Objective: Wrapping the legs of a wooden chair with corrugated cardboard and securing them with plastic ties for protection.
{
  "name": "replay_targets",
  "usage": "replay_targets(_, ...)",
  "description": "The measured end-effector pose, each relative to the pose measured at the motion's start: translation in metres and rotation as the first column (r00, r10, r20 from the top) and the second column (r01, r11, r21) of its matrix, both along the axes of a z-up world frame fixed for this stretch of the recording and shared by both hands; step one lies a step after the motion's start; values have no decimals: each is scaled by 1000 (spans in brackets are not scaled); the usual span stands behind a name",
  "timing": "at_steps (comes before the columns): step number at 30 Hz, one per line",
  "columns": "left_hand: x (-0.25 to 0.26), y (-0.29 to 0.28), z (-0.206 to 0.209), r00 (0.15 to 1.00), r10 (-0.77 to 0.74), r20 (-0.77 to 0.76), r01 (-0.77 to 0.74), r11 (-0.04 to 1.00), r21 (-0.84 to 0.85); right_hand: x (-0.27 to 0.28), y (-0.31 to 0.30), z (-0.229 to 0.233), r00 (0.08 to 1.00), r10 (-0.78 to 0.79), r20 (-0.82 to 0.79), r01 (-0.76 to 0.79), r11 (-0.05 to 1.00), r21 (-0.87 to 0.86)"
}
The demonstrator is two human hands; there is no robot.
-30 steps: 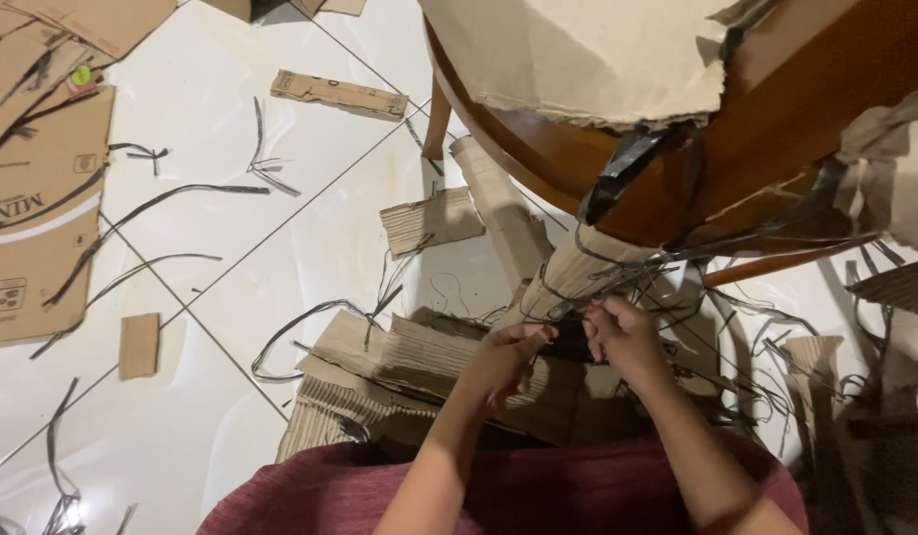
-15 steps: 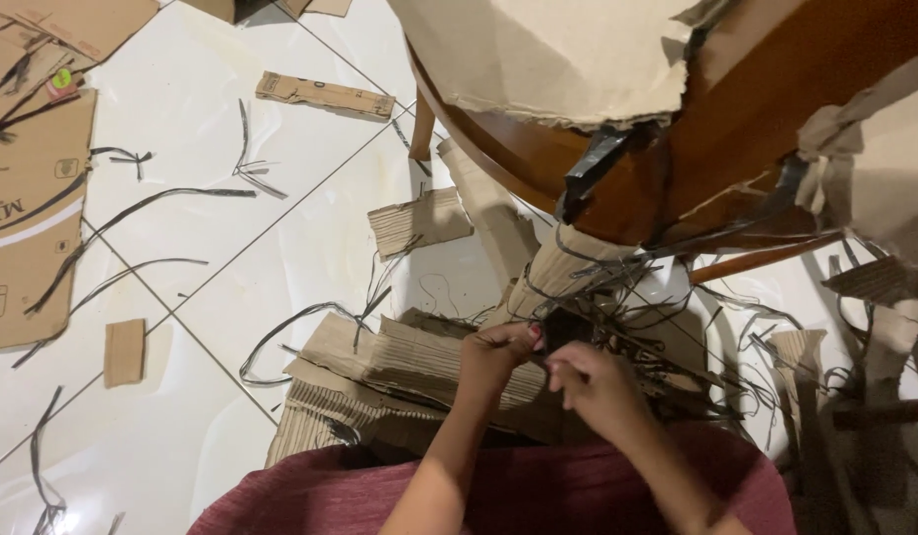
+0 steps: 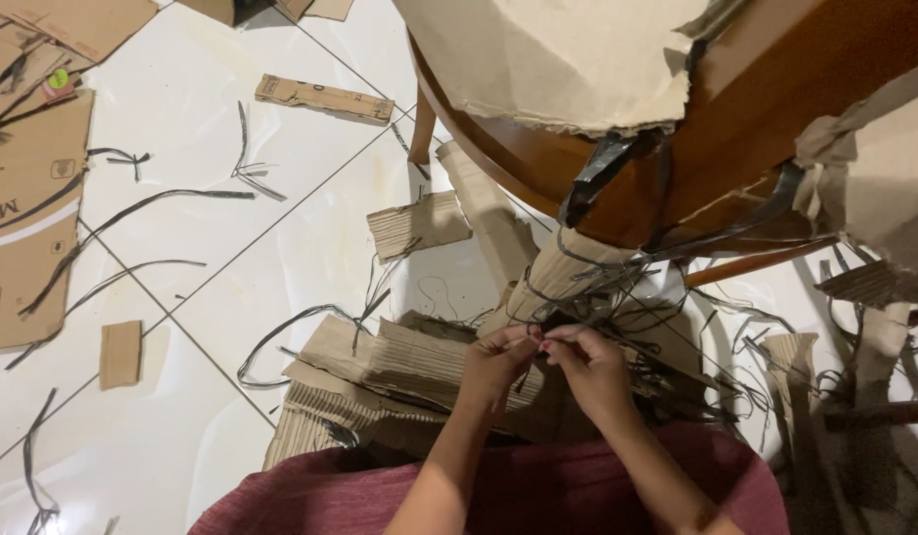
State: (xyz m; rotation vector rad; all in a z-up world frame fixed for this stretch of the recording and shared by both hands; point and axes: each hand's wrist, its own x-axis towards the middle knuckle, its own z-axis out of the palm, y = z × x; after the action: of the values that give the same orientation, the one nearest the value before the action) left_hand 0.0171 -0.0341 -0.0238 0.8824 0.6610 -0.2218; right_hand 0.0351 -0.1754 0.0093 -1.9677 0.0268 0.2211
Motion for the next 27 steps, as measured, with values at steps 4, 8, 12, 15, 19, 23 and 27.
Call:
replay_targets(4, -4, 2, 7, 1000, 0, 30, -2, 999, 39, 4, 11, -1, 989, 15, 147, -9, 999, -42)
replay_targets(8, -4, 5, 14, 998, -43, 53, 34, 988, 152, 15, 11, -14, 999, -29, 37, 28, 999, 46)
replay_targets(12, -4, 5, 16, 997, -45, 63, 33, 983, 179, 19, 11, -2, 980, -39, -197, 79, 976, 202)
replay_targets(15, -7, 7, 24, 996, -82, 44, 67, 961, 269, 20, 8, -6, 954, -12, -299, 98, 957, 274)
replay_targets(19, -10, 8, 30, 995, -95, 24, 82, 941, 329, 21, 12, -28, 988, -88, -130, 83, 996, -44)
replay_targets(23, -14, 7, 37, 996, -86, 19, 75, 943, 326, 12, 17, -25, 996, -86, 20, 89, 978, -187)
replay_targets(27, -15, 2, 28, 997, -80, 19, 71, 953, 294, 10, 17, -26, 994, -90, 60, 100, 979, -176)
